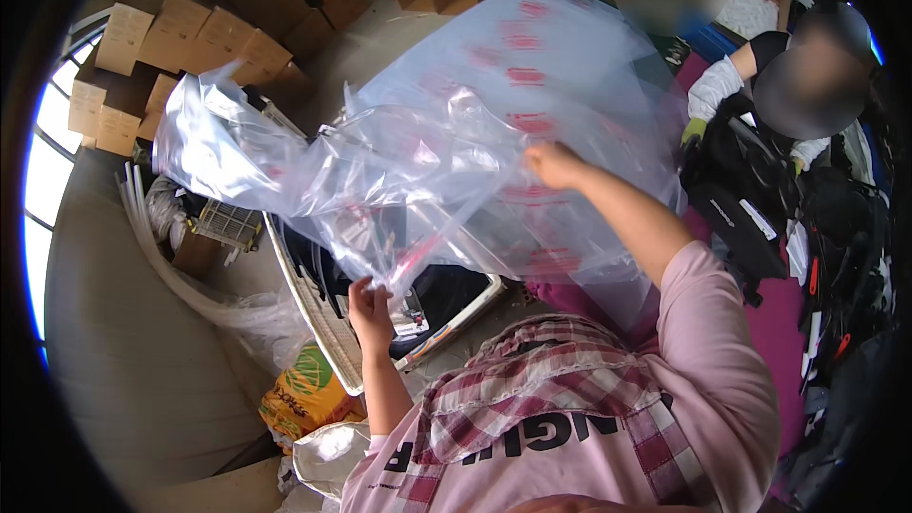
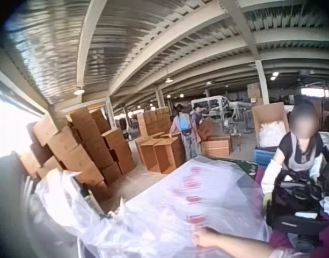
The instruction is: The person assembles baby strollers by attaching wheels to the frame and placing each completed unit into a large plastic bag. The process is repeated for multiple strollers in a warehouse setting.
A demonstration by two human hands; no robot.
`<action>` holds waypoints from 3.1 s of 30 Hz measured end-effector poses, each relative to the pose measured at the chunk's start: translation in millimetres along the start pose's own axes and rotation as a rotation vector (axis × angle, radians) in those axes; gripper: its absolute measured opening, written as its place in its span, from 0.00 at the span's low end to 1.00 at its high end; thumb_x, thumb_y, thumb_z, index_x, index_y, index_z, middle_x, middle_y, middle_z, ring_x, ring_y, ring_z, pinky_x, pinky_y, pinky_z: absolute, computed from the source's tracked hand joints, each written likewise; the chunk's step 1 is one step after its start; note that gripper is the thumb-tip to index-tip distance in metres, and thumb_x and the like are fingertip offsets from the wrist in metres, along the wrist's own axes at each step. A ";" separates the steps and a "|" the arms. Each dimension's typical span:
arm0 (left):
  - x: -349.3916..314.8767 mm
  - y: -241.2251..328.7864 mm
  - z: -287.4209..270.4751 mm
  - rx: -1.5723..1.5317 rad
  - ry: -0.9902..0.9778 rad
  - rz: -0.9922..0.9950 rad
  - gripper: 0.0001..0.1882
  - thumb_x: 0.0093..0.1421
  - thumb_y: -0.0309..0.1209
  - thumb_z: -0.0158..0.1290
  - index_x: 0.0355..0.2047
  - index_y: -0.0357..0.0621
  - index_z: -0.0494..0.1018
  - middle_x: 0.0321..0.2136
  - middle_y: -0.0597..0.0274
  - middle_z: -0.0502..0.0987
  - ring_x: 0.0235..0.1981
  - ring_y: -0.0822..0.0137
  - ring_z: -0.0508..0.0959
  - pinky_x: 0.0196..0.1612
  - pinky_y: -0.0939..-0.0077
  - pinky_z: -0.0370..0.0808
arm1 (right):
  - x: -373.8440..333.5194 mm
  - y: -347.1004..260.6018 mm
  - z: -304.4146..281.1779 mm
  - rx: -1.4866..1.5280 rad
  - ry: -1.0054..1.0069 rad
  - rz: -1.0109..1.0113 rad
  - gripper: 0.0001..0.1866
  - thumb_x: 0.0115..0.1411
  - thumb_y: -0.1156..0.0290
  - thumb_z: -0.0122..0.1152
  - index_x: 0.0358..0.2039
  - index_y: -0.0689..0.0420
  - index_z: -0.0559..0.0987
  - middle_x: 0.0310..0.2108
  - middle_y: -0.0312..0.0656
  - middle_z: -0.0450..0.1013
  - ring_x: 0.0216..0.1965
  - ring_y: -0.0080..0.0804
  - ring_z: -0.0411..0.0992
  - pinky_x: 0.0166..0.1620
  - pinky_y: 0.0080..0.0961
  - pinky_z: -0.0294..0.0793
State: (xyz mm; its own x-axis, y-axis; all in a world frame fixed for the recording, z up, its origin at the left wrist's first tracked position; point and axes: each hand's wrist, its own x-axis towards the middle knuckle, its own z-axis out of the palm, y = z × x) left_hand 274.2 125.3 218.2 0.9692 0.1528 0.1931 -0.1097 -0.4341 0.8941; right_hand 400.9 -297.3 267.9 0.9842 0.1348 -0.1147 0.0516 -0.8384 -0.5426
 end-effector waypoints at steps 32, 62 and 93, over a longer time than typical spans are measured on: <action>-11.8 398.2 415.3 -0.437 -0.729 0.486 0.30 0.54 0.16 0.36 0.61 0.34 0.62 0.42 0.61 0.66 0.17 0.84 0.60 0.22 0.89 0.60 | -237.3 266.2 54.9 0.211 0.383 0.103 0.12 0.45 0.62 0.61 0.29 0.54 0.82 0.51 0.36 0.72 0.55 0.37 0.66 0.53 0.42 0.67; -31.5 442.1 667.1 -0.112 -0.939 -0.007 0.31 0.62 0.29 0.47 0.63 0.30 0.55 0.35 0.53 0.72 0.27 0.68 0.72 0.37 0.72 0.73 | -421.3 519.3 -27.8 1.253 1.225 1.254 0.35 0.60 0.38 0.51 0.41 0.63 0.78 0.31 0.43 0.76 0.31 0.32 0.73 0.35 0.32 0.73; -120.7 399.8 516.6 -0.243 -1.297 1.054 0.15 0.61 0.21 0.48 0.49 0.37 0.70 0.52 0.46 0.70 0.40 0.61 0.79 0.43 0.71 0.76 | -461.7 257.5 167.9 0.572 1.041 0.860 0.05 0.54 0.71 0.57 0.31 0.56 0.77 0.30 0.48 0.76 0.32 0.50 0.75 0.36 0.41 0.74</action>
State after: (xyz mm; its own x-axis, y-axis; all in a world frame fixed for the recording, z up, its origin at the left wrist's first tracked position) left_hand 227.2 -525.3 343.6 -0.0273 -0.9253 0.3783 -0.6899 0.2913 0.6627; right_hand -68.7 -486.8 41.4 0.3643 -0.9293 -0.0614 -0.4301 -0.1094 -0.8961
